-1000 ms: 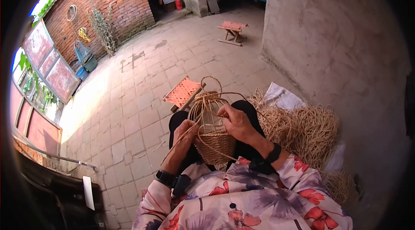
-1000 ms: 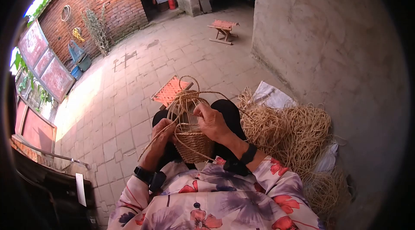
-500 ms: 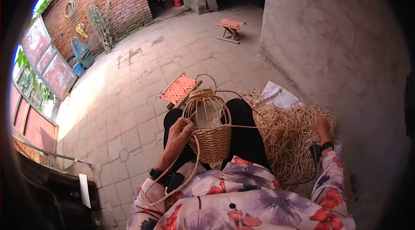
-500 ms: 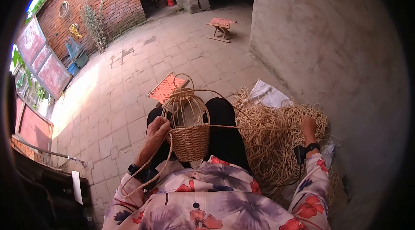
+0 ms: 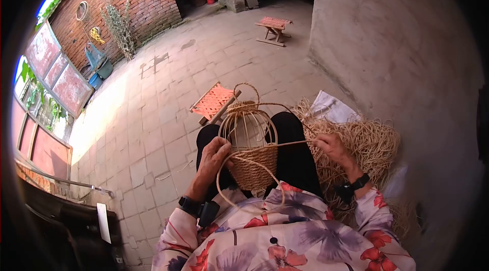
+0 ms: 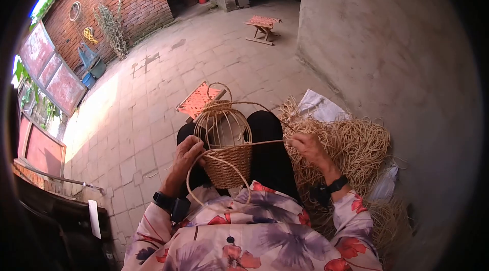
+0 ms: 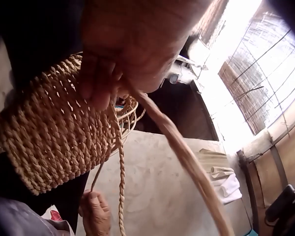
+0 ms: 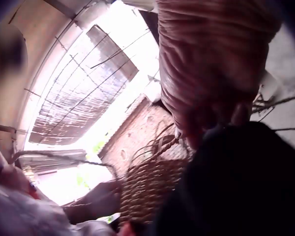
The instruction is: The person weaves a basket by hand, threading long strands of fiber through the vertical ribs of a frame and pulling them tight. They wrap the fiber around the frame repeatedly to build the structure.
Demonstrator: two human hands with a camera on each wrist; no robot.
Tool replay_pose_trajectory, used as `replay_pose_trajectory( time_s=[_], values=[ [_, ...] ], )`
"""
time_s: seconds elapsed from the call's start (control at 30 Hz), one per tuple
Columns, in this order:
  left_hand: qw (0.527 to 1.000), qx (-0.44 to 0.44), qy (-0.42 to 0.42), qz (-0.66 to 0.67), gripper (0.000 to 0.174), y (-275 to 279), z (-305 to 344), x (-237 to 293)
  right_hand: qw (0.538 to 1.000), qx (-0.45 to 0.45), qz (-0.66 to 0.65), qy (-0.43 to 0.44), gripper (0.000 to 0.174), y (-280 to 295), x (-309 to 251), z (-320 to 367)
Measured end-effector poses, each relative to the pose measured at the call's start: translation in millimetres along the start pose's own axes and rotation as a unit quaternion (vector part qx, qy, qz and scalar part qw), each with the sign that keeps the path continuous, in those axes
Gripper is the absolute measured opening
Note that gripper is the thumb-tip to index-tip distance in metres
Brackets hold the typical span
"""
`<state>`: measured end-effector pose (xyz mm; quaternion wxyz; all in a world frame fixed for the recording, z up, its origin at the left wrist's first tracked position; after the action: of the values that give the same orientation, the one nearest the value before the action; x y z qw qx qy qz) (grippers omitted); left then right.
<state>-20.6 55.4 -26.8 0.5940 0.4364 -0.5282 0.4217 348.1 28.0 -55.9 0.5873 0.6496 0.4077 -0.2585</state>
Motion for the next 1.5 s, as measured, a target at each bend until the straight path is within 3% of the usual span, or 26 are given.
replay_pose_trajectory(
  time_s=[0.1,0.17,0.23,0.3,0.33,0.37,0.4,0.43,0.57,0.6,0.67,0.73,0.77,0.87,1.0,1.03,1.07,1.1,1.13,1.17,1.2,1.27,1.33,1.4,1.47,1.5],
  values=[
    [1.0,0.001,0.0,0.031,0.017,9.8,3.5,-11.0,0.931,0.203,0.269,-0.139,0.03,113.4,149.5,62.6],
    [0.997,0.014,-0.003,0.074,0.016,12.9,6.1,-15.2,0.817,0.237,0.41,-0.33,0.026,181.8,198.0,122.3],
    [0.997,-0.008,-0.013,0.07,0.015,11.9,6.3,-12.7,0.797,0.197,0.478,-0.314,0.02,214.4,278.4,163.2],
    [0.998,-0.012,-0.016,0.058,0.015,11.2,0.9,-14.6,0.81,0.193,0.456,-0.314,0.017,195.9,234.5,166.5],
    [0.999,-0.016,-0.017,0.045,0.015,9.6,-1.8,-15.0,0.823,0.188,0.434,-0.315,0.017,158.0,171.1,116.9],
    [0.999,-0.016,-0.018,0.044,0.015,6.9,-2.8,-12.0,0.873,0.153,0.37,-0.278,0.025,135.9,140.3,86.5],
    [0.999,-0.016,-0.016,0.042,0.015,5.2,-4.0,-10.1,0.927,0.19,0.277,-0.17,0.028,108.4,129.4,57.2],
    [0.999,-0.022,-0.012,0.043,0.015,3.4,-4.8,-9.2,0.962,0.173,0.05,-0.206,0.026,70.6,59.9,31.3],
    [0.999,-0.033,-0.017,0.033,0.016,1.4,-8.6,-12.7,0.987,-0.049,-0.126,-0.09,0.029,-33.4,-86.9,-7.4],
    [0.999,-0.031,-0.026,0.03,0.017,1.2,-9.0,-12.3,0.993,-0.065,-0.093,-0.021,0.03,-48.1,-98.9,-9.7],
    [0.998,-0.032,-0.012,0.043,0.017,1.7,-7.5,-12.4,0.995,-0.087,0.008,0.055,0.019,-57.2,-99.8,-14.5],
    [0.998,-0.031,0.003,0.059,0.017,3.1,-3.8,-11.6,0.994,-0.043,-0.081,0.064,0.018,-44.0,-72.0,-19.5],
    [0.998,-0.026,0.008,0.056,0.017,4.3,-1.6,-11.2,0.997,-0.001,-0.069,-0.031,0.022,-24.3,-51.6,-17.2],
    [0.998,-0.023,0.009,0.053,0.017,6.0,-3.4,-9.3,1.0,-0.01,0.011,-0.027,0.022,6.1,2.2,-0.7],
    [1.0,0.007,0.008,0.023,0.014,1.9,3.7,0.5,0.999,0.0,0.034,-0.007,0.02,3.1,-15.8,7.8],
    [1.0,0.005,0.007,0.019,0.014,1.0,5.4,3.0,0.995,0.064,0.061,0.049,0.019,5.3,-27.1,11.2],
    [0.993,0.096,-0.034,-0.052,0.012,7.0,7.3,7.9,0.982,0.128,0.089,0.104,0.019,9.9,-36.6,14.5],
    [0.973,0.185,-0.074,-0.12,0.011,10.6,10.8,15.6,0.982,0.13,0.088,0.103,0.019,12.4,-39.0,15.8],
    [0.973,0.183,-0.071,-0.12,0.011,7.3,12.1,19.4,0.995,0.09,-0.016,-0.037,0.022,12.4,-28.7,18.4],
    [0.962,0.174,-0.125,-0.168,0.009,2.1,14.1,29.9,0.976,0.048,-0.119,-0.177,0.025,9.8,-19.4,25.2],
    [0.946,0.165,-0.181,-0.214,0.008,-4.4,17.3,41.0,0.975,0.048,-0.119,-0.179,0.025,7.5,-26.6,27.8],
    [0.945,0.083,-0.174,-0.266,0.012,-24.9,19.2,53.1,0.853,-0.093,-0.451,-0.246,0.03,-29.2,-51.4,27.9],
    [0.96,0.014,-0.169,-0.223,0.015,-45.4,16.7,52.0,0.791,-0.134,-0.532,-0.272,0.038,-59.7,-58.8,23.5],
    [0.967,-0.027,-0.129,-0.217,0.017,-53.5,13.5,52.6,0.758,-0.139,-0.572,-0.28,0.039,-85.3,-56.0,14.7],
    [0.99,-0.097,-0.008,-0.099,0.019,-57.2,6.7,40.0,0.675,-0.036,-0.704,-0.218,0.036,-96.9,-60.9,2.4],
    [0.994,-0.098,0.005,-0.047,0.023,-51.5,3.5,36.6,0.674,-0.012,-0.717,-0.176,0.03,-93.0,-77.2,-2.2]
  ],
)
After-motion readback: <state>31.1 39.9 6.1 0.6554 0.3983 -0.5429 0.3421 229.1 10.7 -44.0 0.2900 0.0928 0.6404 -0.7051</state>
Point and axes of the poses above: each hand's wrist, its own z-axis away from the middle knuckle, its own y-axis out of the back of the hand, x = y × z, the point moved 4 cm from there along -z, towards the middle knuckle, and after that the axes turned 2 degrees about -z, right-handed, at the moved point
